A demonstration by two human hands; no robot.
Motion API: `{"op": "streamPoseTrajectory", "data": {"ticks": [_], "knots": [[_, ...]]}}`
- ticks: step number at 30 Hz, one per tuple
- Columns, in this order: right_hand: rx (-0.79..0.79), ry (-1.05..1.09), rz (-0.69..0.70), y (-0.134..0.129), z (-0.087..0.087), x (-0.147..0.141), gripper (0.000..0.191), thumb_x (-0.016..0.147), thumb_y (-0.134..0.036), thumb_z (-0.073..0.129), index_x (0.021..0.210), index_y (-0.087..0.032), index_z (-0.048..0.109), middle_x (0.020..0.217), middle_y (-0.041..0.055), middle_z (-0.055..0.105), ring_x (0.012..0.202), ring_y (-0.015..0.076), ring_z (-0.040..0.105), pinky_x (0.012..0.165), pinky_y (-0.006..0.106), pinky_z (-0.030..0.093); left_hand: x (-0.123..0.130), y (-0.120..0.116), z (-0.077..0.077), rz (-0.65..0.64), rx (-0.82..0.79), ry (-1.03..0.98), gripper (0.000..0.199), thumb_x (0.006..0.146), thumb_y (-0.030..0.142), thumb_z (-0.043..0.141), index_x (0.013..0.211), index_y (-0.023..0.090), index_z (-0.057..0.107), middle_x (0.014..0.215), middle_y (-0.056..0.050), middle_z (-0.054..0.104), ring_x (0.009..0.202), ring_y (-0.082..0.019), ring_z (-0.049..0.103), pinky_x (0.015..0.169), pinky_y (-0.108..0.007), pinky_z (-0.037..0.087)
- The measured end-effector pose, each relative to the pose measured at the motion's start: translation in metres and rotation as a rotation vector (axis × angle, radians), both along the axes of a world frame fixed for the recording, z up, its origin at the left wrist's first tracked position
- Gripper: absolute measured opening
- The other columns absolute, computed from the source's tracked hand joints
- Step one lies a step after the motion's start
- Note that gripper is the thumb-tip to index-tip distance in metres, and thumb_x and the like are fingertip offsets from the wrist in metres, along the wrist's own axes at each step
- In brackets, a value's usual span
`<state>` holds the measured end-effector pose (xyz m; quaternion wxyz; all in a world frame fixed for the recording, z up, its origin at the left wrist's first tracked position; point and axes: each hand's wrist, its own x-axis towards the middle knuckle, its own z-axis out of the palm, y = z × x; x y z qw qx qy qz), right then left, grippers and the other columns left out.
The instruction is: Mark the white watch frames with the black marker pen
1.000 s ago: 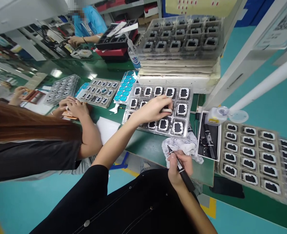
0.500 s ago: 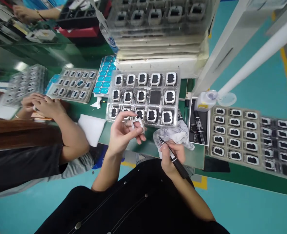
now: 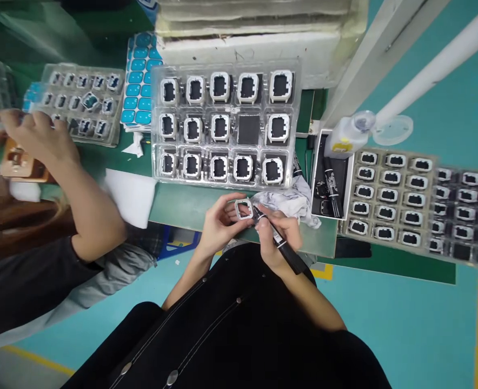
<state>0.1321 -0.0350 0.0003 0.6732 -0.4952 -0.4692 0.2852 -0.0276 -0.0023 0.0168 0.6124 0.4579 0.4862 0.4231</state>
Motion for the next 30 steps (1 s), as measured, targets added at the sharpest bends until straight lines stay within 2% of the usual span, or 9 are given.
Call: {"op": "streamPoseTrajectory", "data": {"ticks": [6, 12, 17, 26, 30], "knots": [[-0.034, -0.068, 0.068, 0.001, 0.001, 0.002, 0.012, 0.111, -0.029, 0.078, 0.109, -0.029, 0.066, 0.078, -0.0022, 0.079, 0.109, 0.034, 0.089, 0.096, 0.053, 0.075, 0.001, -0.002, -0.002, -0.04, 0.06, 0.069, 0.056, 0.09, 0.046, 0.1, 0.135, 0.024, 0.075, 0.107, -0.007, 0.086, 0.103, -0.023, 0.087, 0.09, -0.031, 0.074], [0.011, -0.198, 0.043, 0.006, 0.009, 0.003, 0.009, 0.11, -0.023, 0.077, 0.106, -0.028, 0.07, 0.082, -0.0014, 0.083, 0.1, 0.0314, 0.091, 0.089, 0.048, 0.078, 0.001, -0.01, -0.008, -0.022, 0.167, 0.178, 0.05, 0.097, 0.047, 0.094, 0.139, 0.026, 0.078, 0.115, -0.006, 0.09, 0.106, -0.025, 0.09, 0.097, -0.035, 0.076], [0.04, -0.244, 0.044, 0.007, 0.012, 0.002, 0.01, 0.109, -0.02, 0.076, 0.107, -0.028, 0.072, 0.085, -0.0014, 0.084, 0.101, 0.0307, 0.091, 0.088, 0.046, 0.078, 0.0, -0.012, -0.011, -0.019, 0.225, 0.264, 0.046, 0.101, 0.046, 0.09, 0.142, 0.028, 0.078, 0.12, -0.005, 0.09, 0.105, -0.024, 0.09, 0.101, -0.036, 0.075], [0.014, -0.252, 0.029, 0.005, 0.009, 0.003, 0.01, 0.108, -0.019, 0.078, 0.109, -0.028, 0.073, 0.082, -0.0018, 0.082, 0.103, 0.0297, 0.09, 0.091, 0.044, 0.077, 0.0, -0.01, -0.007, -0.054, 0.305, 0.306, 0.04, 0.105, 0.042, 0.085, 0.143, 0.029, 0.078, 0.121, -0.005, 0.09, 0.101, -0.022, 0.09, 0.098, -0.033, 0.075], [0.023, -0.253, 0.004, 0.005, 0.009, 0.002, 0.01, 0.107, -0.019, 0.079, 0.107, -0.028, 0.074, 0.092, 0.0004, 0.086, 0.1, 0.0285, 0.09, 0.089, 0.044, 0.078, 0.0, -0.011, -0.007, -0.053, 0.305, 0.355, 0.041, 0.104, 0.045, 0.084, 0.142, 0.03, 0.079, 0.123, -0.006, 0.09, 0.101, -0.024, 0.089, 0.097, -0.036, 0.075]]}}
